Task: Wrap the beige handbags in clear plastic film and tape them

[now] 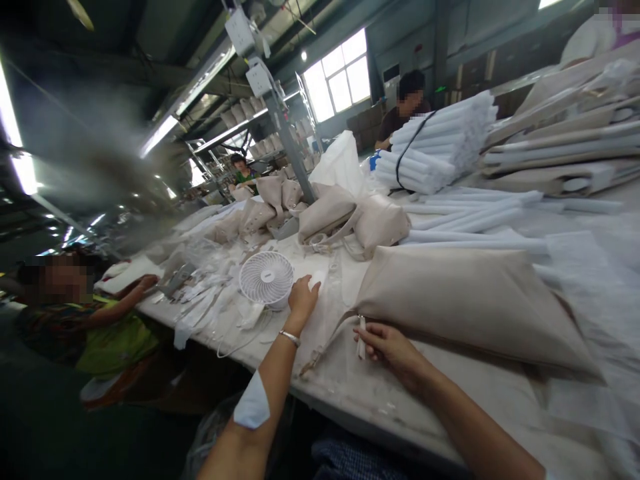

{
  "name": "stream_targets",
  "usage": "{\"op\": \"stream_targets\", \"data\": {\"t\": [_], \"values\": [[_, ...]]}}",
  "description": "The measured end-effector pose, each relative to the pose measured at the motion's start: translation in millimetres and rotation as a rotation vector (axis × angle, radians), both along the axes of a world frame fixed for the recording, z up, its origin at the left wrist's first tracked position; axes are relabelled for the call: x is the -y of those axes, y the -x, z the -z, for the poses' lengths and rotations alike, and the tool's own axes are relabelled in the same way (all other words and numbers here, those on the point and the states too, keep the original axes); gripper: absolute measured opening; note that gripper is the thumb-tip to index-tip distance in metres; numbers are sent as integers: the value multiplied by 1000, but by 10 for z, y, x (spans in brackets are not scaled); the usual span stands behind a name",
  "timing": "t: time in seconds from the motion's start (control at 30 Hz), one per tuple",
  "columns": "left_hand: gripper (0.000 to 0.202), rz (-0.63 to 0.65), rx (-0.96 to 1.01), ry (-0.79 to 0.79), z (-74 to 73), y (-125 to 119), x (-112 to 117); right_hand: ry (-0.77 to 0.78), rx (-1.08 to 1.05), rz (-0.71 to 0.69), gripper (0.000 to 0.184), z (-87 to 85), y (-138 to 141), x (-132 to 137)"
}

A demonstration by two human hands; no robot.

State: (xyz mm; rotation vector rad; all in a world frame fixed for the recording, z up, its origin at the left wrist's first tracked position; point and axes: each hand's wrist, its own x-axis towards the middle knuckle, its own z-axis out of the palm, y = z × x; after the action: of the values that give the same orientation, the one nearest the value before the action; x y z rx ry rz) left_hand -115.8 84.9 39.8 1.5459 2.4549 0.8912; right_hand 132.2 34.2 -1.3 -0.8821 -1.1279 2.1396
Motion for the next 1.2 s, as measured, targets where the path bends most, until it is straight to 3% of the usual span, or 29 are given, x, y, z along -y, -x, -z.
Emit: {"op": "stream_targets", "data": {"t": [0.13, 0.3, 0.43, 0.6, 0.73, 0.87, 1.03, 1.2], "values": [[38, -51, -57, 67, 134, 1, -186, 35, -24, -6, 56, 10, -22, -18], [39, -98, -42, 77, 189, 72, -231, 55, -31, -26, 56, 35, -6, -55], [24, -92, 6, 20, 144, 62, -175, 66, -45, -26, 53, 1, -8, -54], [21, -31, 171, -111, -22, -126, -25, 72, -90, -25, 50, -22, -35, -49], [31, 46, 449, -122, -161, -352, 301, 104, -138, -20, 50, -8, -55, -57], [42, 66, 700, -36, -198, -549, 870, 91, -158, -32, 44, 1, -82, -48], [40, 36, 849, 59, -78, -754, 1486, 53, -142, -62, 38, 23, -100, -31], [33, 59, 861, 77, 106, -881, 1654, 5, -104, -61, 41, 26, -104, 2]]}}
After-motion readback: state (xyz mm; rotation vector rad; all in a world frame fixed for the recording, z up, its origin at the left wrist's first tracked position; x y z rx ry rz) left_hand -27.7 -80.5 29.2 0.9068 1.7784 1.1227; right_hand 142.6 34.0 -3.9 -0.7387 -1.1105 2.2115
